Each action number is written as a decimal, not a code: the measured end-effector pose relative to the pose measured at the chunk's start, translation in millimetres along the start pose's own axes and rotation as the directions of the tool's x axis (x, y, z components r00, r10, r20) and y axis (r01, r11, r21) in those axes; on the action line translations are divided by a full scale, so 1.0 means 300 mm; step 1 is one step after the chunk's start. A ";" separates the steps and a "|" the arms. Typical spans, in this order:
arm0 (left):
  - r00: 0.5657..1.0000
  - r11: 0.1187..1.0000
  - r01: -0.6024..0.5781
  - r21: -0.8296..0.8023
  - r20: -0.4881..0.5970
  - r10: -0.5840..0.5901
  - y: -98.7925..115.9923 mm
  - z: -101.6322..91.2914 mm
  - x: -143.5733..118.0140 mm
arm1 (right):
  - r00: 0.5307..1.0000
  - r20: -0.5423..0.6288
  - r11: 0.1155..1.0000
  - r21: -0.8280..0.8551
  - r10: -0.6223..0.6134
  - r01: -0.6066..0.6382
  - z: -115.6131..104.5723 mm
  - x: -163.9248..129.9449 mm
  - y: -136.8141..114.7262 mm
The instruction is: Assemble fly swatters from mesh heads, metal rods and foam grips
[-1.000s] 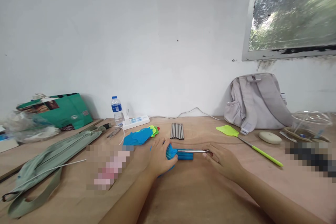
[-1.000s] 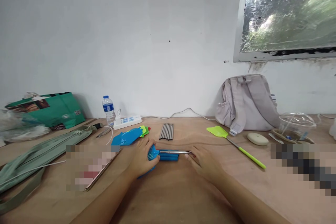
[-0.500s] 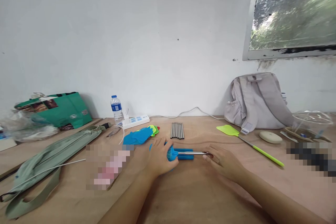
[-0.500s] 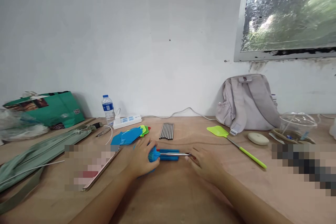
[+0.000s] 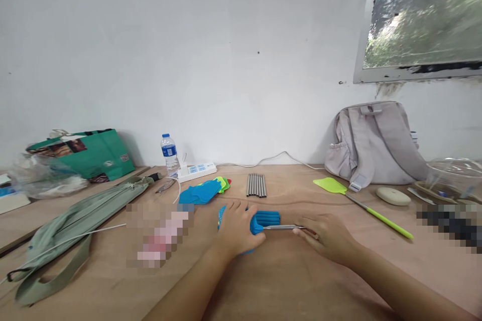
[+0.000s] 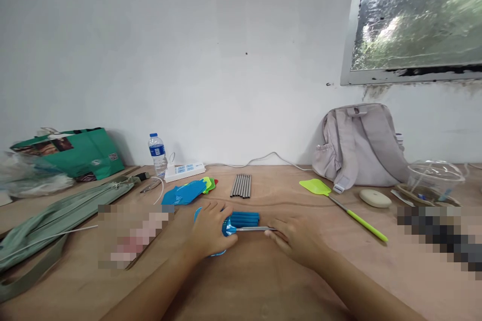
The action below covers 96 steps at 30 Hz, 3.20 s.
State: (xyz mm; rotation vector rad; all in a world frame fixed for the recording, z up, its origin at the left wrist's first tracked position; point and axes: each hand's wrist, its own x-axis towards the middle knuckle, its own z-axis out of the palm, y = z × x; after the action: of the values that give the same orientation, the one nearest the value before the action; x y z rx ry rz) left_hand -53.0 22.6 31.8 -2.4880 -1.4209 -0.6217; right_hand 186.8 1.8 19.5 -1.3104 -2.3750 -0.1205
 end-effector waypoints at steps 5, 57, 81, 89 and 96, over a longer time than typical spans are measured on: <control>1.000 1.000 -0.008 0.003 -0.001 0.008 0.012 0.005 -0.002 | 0.999 0.025 0.998 0.038 0.042 -0.043 0.017 -0.004 -0.013; 0.887 0.954 -0.175 0.244 -0.382 0.261 -0.092 0.039 0.039 | 0.996 -0.043 0.881 0.471 0.074 -0.045 0.156 0.041 -0.076; 0.956 0.991 -0.127 0.039 -0.262 0.133 -0.084 0.033 0.032 | 0.995 0.024 0.918 0.383 0.097 -0.099 0.149 0.051 -0.054; 0.968 0.986 -0.120 -0.118 -0.234 0.090 -0.092 0.048 0.025 | 0.973 0.007 0.739 0.649 0.229 -0.178 0.126 0.047 0.018; 0.977 0.958 -0.168 -0.232 -0.166 0.131 -0.087 0.054 0.023 | 0.882 0.013 0.277 0.947 0.470 -0.162 0.111 0.064 0.067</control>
State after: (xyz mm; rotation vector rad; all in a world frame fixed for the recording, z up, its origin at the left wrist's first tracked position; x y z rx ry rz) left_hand -68.3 47.5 19.9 -2.6364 -1.1502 -0.9813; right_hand 183.8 37.1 -5.4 -0.9834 -1.3538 1.0109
